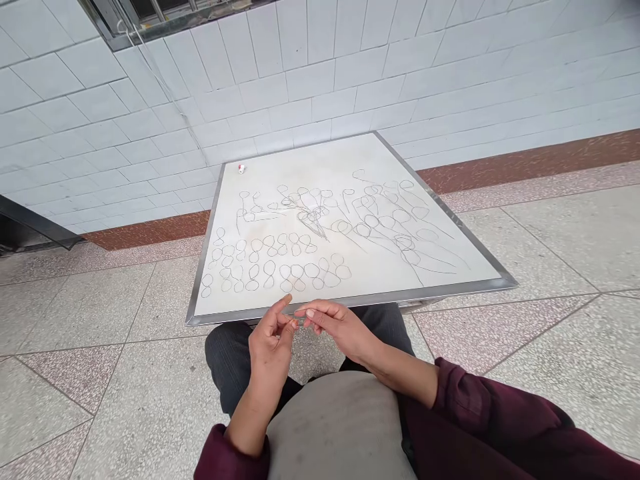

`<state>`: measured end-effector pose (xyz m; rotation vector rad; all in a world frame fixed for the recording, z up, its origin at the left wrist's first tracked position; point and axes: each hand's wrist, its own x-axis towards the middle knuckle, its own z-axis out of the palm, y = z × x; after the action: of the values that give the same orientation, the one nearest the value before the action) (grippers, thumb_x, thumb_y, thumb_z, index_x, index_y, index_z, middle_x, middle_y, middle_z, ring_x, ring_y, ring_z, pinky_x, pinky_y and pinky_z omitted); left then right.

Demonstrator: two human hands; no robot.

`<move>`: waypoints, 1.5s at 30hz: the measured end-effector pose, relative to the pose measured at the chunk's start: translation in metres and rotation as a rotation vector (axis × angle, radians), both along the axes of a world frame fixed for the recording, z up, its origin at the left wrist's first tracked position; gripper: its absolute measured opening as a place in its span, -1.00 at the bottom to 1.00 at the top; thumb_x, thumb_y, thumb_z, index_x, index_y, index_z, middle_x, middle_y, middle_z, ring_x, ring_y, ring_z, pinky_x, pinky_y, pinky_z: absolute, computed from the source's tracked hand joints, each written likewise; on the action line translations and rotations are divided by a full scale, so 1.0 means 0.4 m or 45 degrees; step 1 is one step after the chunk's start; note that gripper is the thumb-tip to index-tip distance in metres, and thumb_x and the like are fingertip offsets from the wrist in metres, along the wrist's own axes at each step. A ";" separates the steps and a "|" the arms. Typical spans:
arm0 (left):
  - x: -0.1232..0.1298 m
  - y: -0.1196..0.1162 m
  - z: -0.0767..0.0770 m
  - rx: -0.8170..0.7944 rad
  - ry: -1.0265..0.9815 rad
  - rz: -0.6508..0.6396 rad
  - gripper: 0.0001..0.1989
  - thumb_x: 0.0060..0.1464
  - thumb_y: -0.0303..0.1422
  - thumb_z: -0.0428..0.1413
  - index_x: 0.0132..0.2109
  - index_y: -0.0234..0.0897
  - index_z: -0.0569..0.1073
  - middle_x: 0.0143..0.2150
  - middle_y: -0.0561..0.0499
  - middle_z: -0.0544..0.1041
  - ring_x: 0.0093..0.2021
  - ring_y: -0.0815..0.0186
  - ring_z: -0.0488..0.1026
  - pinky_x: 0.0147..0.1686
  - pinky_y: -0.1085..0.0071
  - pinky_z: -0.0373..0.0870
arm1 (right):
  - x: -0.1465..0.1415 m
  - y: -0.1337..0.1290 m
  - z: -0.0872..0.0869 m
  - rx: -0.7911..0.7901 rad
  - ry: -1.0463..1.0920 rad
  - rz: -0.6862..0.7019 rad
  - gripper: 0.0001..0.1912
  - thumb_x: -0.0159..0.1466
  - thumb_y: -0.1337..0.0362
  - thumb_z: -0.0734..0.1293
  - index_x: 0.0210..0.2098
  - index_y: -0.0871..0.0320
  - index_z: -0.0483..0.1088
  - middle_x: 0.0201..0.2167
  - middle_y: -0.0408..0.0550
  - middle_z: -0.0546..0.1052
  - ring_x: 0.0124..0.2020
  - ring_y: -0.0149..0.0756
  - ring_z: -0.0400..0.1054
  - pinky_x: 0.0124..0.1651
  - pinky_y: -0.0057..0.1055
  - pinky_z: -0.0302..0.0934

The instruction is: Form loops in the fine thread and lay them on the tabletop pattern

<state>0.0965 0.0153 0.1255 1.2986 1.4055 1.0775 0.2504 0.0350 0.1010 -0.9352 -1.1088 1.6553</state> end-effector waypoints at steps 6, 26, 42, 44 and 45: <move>-0.007 -0.012 0.018 0.083 -0.112 0.042 -0.56 0.07 -0.29 0.17 0.12 -0.13 0.42 -0.38 0.08 0.42 -0.42 0.38 0.33 -0.38 0.46 0.33 | 0.019 -0.018 0.031 0.247 -0.155 0.062 -0.64 0.34 0.03 0.19 0.03 -0.02 0.42 -0.14 -0.05 0.48 -0.25 -0.32 0.31 -0.12 -0.30 0.23; 0.002 -0.059 0.001 -0.080 -1.166 -0.125 -0.48 -0.08 -0.36 0.32 0.07 -0.08 0.44 -0.45 0.17 0.36 -0.43 0.51 0.34 -0.31 0.58 0.35 | -0.021 -0.060 0.067 -0.178 0.281 0.131 -0.72 0.09 0.11 0.48 -0.34 0.12 0.38 -0.47 -0.21 0.33 -0.48 -0.46 0.15 -0.40 -0.46 0.03; -0.021 -0.066 -0.031 -0.349 -1.344 -0.287 -0.37 -0.18 -0.41 0.37 0.10 -0.18 0.43 -0.52 0.17 0.35 -0.51 0.52 0.30 -0.45 0.63 0.28 | -0.046 -0.054 0.077 0.101 -0.085 0.108 -0.70 0.21 0.03 0.35 -0.42 0.14 0.33 -0.58 -0.20 0.42 -0.55 -0.43 0.22 -0.42 -0.42 0.09; -0.025 -0.064 -0.033 -0.334 -1.367 -0.288 -0.35 -0.16 -0.43 0.36 0.13 -0.19 0.41 -0.52 0.17 0.37 -0.51 0.53 0.31 -0.46 0.64 0.27 | -0.057 -0.057 0.074 0.114 -0.056 0.115 -0.70 0.23 0.03 0.33 -0.43 0.13 0.31 -0.58 -0.19 0.44 -0.55 -0.43 0.23 -0.43 -0.42 0.09; -0.027 -0.064 -0.034 -0.327 -1.385 -0.285 -0.34 -0.15 -0.44 0.35 0.14 -0.19 0.40 -0.52 0.17 0.38 -0.51 0.53 0.31 -0.46 0.64 0.27 | -0.062 -0.059 0.073 0.121 -0.052 0.121 -0.69 0.24 0.03 0.31 -0.44 0.13 0.30 -0.58 -0.19 0.45 -0.56 -0.44 0.23 -0.44 -0.42 0.09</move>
<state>0.0857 -0.0103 0.1117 0.4813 0.5233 1.1236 0.2257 0.0116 0.1301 -0.8701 -1.2655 1.6511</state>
